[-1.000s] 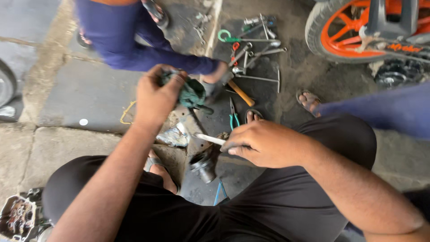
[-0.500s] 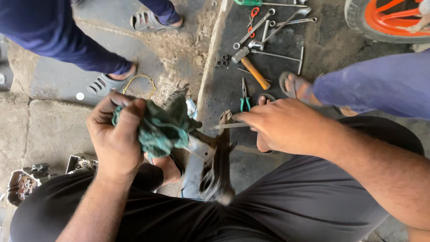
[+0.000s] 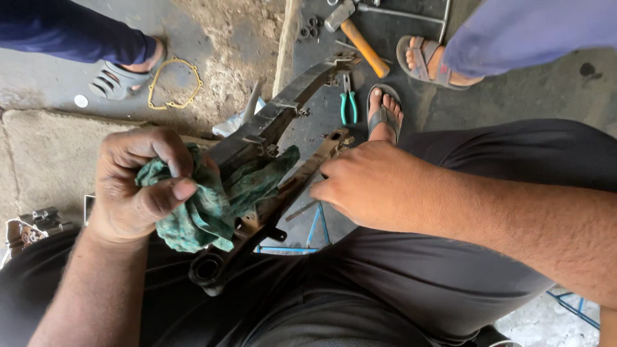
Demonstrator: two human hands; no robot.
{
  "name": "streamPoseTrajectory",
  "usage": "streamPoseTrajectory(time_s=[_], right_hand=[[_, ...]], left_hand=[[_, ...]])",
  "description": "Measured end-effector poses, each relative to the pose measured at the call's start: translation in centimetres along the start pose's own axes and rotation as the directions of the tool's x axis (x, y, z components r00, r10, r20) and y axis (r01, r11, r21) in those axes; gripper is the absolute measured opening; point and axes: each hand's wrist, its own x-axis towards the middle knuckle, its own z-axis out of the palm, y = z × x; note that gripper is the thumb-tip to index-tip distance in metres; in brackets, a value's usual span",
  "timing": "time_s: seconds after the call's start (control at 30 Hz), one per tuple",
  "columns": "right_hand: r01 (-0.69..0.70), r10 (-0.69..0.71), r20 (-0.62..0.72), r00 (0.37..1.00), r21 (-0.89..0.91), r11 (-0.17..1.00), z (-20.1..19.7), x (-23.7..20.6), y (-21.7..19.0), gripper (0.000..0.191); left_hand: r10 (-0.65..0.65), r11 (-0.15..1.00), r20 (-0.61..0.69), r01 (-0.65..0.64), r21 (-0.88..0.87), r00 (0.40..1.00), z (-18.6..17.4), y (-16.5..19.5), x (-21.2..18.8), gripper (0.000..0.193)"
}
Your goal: The person sits on the floor and cleans a metal motorcycle frame part using a green rag and a small metal tool. They wipe the surface and scrape off grime from crevices, occasionally adjusting their grip on the part.
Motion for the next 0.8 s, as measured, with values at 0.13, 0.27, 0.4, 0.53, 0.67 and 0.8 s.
streamPoseTrajectory(time_s=[0.13,0.27,0.4,0.53,0.67,0.8], right_hand=[[0.06,-0.062,-0.169,0.984,-0.017,0.998,1.3,0.2,-0.4,0.035],[0.073,-0.084,-0.174,0.981,-0.072,0.995,2.8,0.7,-0.9,0.035],[0.08,-0.123,-0.304,0.945,-0.151,0.985,4.0,1.6,-0.2,0.042],[0.114,-0.174,-0.361,0.916,-0.181,0.977,4.8,1.9,0.1,0.033],[0.085,-0.2,-0.472,0.859,-0.253,0.964,5.1,2.2,-0.8,0.033],[0.067,-0.164,-0.424,0.891,-0.234,0.97,4.4,2.4,-0.5,0.031]], left_hand=[[0.002,0.994,0.025,-0.005,0.111,1.0,0.5,0.5,0.8,0.022],[-0.012,0.987,0.03,0.008,0.159,0.999,0.9,0.6,1.7,0.023],[-0.072,0.993,-0.075,0.078,0.087,0.995,0.5,0.6,2.7,0.021],[-0.021,0.987,-0.105,0.037,0.155,0.994,0.5,0.9,2.3,0.022],[0.018,0.984,-0.093,-0.001,0.179,0.996,0.7,0.8,2.6,0.021],[0.036,0.991,-0.086,-0.024,0.134,0.996,0.5,0.7,4.0,0.023]])
